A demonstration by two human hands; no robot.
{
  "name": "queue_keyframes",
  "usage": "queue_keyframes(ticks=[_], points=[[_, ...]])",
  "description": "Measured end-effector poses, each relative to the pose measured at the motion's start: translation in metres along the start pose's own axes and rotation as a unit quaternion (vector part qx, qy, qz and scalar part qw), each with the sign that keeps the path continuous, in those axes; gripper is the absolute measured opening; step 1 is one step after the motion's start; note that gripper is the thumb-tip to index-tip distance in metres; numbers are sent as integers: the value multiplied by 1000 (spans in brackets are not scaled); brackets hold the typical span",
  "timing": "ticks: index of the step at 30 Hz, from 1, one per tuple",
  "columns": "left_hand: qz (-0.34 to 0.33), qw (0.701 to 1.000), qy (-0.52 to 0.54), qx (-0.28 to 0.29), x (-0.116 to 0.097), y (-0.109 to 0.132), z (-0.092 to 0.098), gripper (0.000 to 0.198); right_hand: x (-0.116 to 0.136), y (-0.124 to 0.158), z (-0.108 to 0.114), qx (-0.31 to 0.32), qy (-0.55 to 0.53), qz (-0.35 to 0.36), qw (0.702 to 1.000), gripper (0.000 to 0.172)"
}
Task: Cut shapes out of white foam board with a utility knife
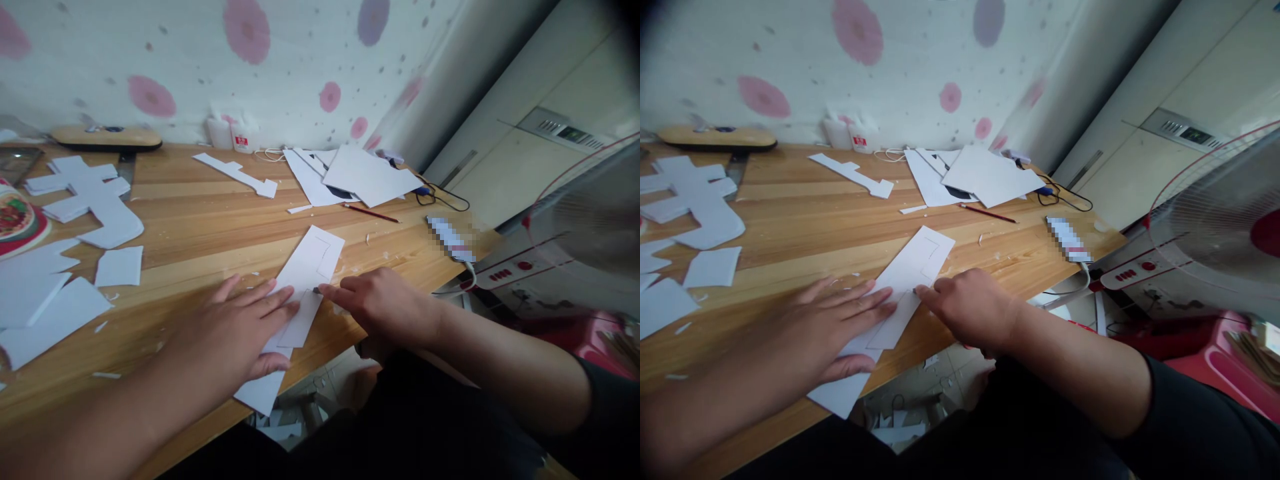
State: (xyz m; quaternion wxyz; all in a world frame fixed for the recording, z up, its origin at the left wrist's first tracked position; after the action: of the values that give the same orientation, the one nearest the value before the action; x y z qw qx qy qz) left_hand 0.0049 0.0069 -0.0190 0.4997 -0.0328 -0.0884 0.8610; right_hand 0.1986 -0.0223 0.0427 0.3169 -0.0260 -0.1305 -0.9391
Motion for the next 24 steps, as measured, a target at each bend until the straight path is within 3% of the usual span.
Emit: queue_keyframes(ticks=[6, 10, 14, 16, 18, 21, 24], points=[[4, 1000, 5, 15, 0, -4, 2, 54, -5, 12, -5, -20, -9, 18, 1000, 60], [9, 1000, 17, 2, 1, -2, 2, 51, -8, 26, -12, -31, -17, 11, 999, 53], [17, 1000, 8, -21, 0, 1, 4, 52, -17, 36, -24, -108, -129, -20, 986, 43], [56, 998, -20, -15, -1, 1, 8, 54, -25, 39, -30, -200, -284, -58, 936, 39], [115, 992, -48, 0, -1, -2, 15, 59, -31, 39, -39, -265, -458, -104, 842, 37], [166, 984, -54, 34, -6, -11, 22, 67, -23, 27, -52, -262, -659, -137, 691, 40], [197, 979, -7, 55, -12, -20, 23, 70, -10, 13, -54, -267, -770, -124, 567, 40]])
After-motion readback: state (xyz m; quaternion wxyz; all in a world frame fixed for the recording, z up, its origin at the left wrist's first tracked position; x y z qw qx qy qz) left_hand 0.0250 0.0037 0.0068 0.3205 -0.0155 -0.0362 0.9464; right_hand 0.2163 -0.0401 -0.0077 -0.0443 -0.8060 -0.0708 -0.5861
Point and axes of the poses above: each hand's wrist, its own y-axis away from the middle knuckle, its own z-axis out of the back of the hand, x = y × z, the point moved 4 cm from there along -y, towards the middle knuckle, and after that the axes turned 12 degrees about -y, right-handed, at the moved point
